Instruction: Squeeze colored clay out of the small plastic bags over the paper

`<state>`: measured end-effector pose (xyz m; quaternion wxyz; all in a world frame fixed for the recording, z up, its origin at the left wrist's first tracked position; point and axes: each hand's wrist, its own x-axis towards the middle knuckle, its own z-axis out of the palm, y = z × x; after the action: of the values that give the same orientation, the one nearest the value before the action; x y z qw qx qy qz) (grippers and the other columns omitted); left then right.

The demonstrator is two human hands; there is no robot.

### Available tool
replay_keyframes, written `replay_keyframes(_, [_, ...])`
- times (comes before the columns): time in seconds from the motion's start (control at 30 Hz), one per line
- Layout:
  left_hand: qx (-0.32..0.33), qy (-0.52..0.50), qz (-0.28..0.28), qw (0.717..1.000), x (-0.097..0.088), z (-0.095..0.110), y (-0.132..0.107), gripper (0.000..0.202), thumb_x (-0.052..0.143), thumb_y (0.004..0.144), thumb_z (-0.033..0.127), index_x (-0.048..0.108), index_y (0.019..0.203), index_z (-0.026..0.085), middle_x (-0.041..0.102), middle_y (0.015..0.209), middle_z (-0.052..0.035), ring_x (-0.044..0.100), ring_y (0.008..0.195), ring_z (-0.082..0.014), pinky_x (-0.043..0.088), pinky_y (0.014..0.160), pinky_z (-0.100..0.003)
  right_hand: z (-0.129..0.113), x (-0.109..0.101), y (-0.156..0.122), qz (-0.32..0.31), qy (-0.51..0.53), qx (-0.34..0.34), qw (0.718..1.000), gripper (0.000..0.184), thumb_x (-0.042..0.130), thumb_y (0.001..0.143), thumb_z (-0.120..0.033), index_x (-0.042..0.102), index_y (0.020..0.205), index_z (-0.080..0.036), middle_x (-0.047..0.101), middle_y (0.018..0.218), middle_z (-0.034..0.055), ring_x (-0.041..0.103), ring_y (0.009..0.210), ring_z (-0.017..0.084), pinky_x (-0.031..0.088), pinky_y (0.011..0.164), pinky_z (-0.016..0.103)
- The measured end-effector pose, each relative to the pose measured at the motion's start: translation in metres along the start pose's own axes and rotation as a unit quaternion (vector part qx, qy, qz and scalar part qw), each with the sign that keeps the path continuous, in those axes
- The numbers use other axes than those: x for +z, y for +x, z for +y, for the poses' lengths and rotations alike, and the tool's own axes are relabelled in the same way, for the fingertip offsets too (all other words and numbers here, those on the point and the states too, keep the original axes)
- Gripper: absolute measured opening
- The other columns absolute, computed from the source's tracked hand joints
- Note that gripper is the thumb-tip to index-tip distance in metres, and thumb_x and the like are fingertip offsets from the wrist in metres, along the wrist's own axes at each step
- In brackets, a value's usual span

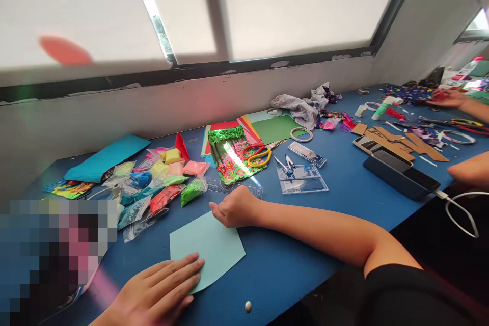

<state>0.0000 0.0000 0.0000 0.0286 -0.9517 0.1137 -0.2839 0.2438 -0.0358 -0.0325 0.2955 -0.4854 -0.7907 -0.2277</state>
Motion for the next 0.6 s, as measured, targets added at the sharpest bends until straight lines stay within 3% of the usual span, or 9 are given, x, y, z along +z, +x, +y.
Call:
replay_keyframes(0.1, [-0.002, -0.023, -0.034, 0.999, -0.003, -0.002, 0.005, 0.039, 0.033, 0.102, 0.030, 0.069, 0.096, 0.017, 0.077, 0.099, -0.0042, 0.072, 0.095, -0.0141, 0.058, 0.078, -0.019, 0.000, -0.002, 0.001, -0.005, 0.005, -0.026, 1.000, 0.053, 0.036, 0.098, -0.028, 0.047, 0.047, -0.018, 0.040, 0.039, -0.0027, 0.034, 0.039, 0.009, 0.015, 0.043, 0.027])
replay_keyframes(0.17, [-0.007, -0.033, -0.027, 0.999, -0.002, -0.003, 0.003, 0.036, 0.034, 0.101, 0.027, 0.069, 0.098, 0.017, 0.077, 0.102, -0.0041, 0.071, 0.098, -0.0133, 0.057, 0.080, -0.018, 0.001, -0.004, 0.003, 0.001, 0.031, -0.028, 0.999, 0.050, 0.035, 0.099, -0.033, 0.048, 0.053, -0.019, 0.044, 0.045, -0.0026, 0.038, 0.043, 0.009, 0.020, 0.045, 0.026])
replay_keyframes(0.3, [-0.025, -0.048, -0.009, 0.998, 0.006, -0.001, -0.008, 0.028, 0.038, 0.098, 0.017, 0.066, 0.103, 0.016, 0.076, 0.101, -0.0055, 0.071, 0.100, -0.0140, 0.057, 0.083, -0.020, 0.004, -0.005, 0.002, 0.014, 0.142, 0.053, 0.988, 0.036, 0.038, 0.099, -0.037, 0.052, 0.071, -0.019, 0.051, 0.057, -0.0018, 0.044, 0.050, 0.009, 0.030, 0.049, 0.023])
replay_keyframes(0.4, [-0.036, -0.048, -0.003, 0.998, 0.014, 0.003, -0.015, 0.028, 0.036, 0.097, 0.015, 0.063, 0.105, 0.016, 0.076, 0.101, -0.0077, 0.071, 0.101, -0.0163, 0.057, 0.082, -0.023, 0.003, -0.008, 0.001, 0.013, 0.183, 0.093, 0.979, 0.026, 0.036, 0.099, -0.032, 0.057, 0.093, -0.018, 0.048, 0.054, -0.0050, 0.041, 0.046, 0.009, 0.032, 0.048, 0.022])
replay_keyframes(0.5, [-0.054, -0.055, -0.004, 0.997, 0.016, 0.007, -0.017, 0.026, 0.037, 0.097, 0.015, 0.061, 0.105, 0.015, 0.075, 0.103, -0.0087, 0.070, 0.101, -0.0184, 0.058, 0.080, -0.026, -0.001, -0.019, 0.004, 0.009, 0.223, 0.097, 0.970, 0.032, 0.028, 0.101, -0.033, 0.052, 0.114, -0.016, 0.053, 0.060, -0.0043, 0.048, 0.050, 0.010, 0.038, 0.052, 0.021])
replay_keyframes(0.6, [-0.078, -0.078, -0.003, 0.994, 0.012, 0.009, -0.013, 0.023, 0.038, 0.096, 0.014, 0.060, 0.103, 0.016, 0.075, 0.102, -0.0084, 0.071, 0.099, -0.0183, 0.057, 0.079, -0.026, -0.008, -0.031, 0.009, 0.005, 0.308, 0.145, 0.940, 0.044, 0.018, 0.101, -0.042, 0.052, 0.111, -0.017, 0.061, 0.075, 0.0019, 0.057, 0.067, 0.012, 0.046, 0.063, 0.024])
